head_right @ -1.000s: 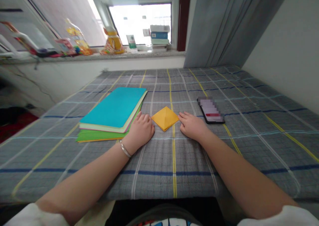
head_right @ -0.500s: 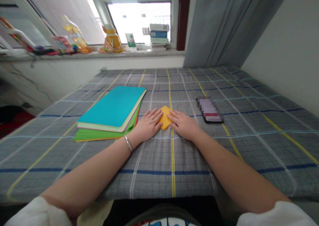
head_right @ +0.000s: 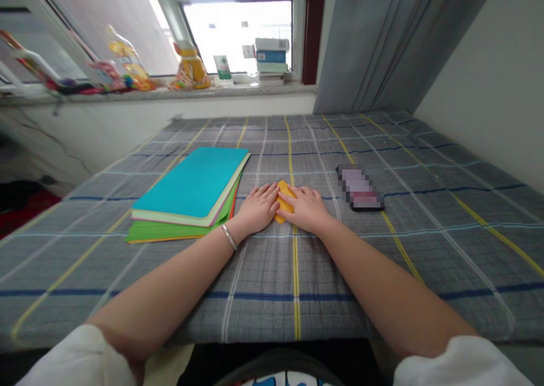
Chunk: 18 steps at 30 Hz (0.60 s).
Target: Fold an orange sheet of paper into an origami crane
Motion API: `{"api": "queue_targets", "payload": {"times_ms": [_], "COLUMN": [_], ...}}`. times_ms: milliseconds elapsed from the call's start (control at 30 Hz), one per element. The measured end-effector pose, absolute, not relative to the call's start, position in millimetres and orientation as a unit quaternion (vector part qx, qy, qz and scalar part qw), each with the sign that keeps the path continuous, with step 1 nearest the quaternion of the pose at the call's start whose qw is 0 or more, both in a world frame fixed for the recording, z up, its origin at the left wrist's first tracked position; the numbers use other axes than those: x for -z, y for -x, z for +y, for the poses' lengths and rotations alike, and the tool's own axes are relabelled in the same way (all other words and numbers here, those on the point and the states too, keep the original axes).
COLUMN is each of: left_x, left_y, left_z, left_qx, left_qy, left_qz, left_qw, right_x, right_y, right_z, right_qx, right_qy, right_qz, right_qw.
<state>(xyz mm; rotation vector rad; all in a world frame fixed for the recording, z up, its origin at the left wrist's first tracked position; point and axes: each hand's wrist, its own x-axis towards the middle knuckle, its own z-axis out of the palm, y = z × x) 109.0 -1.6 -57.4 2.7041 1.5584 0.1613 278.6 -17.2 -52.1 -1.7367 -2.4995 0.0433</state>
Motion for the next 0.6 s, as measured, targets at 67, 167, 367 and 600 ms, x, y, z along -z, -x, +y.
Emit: {"api": "queue_targets", "payload": {"times_ms": [67, 167, 367, 600], "left_x": [58, 59, 58, 55], "left_y": [-108, -106, -105, -108], "left_z": [1, 4, 15, 24], "left_qx": [-0.048, -0.047, -0.031, -0.013], "left_qy": [-0.869, -0.873, -0.888, -0.891], "left_qz": [0.493, 0.486, 0.46, 0.454], "left_qw": [0.012, 0.008, -0.003, 0.014], "right_x": [52, 53, 53, 55], "right_y": [-279, -282, -282, -283], "right_z": [-17, -16, -16, -14], "right_qx": [-0.028, -0.058, -0.085, -0.078], "right_qy": [0.559, 0.541, 0.496, 0.459], "right_qz": [-0.828, -0.838, -0.862, -0.878], "right_qw": [0.042, 0.041, 0.052, 0.11]}}
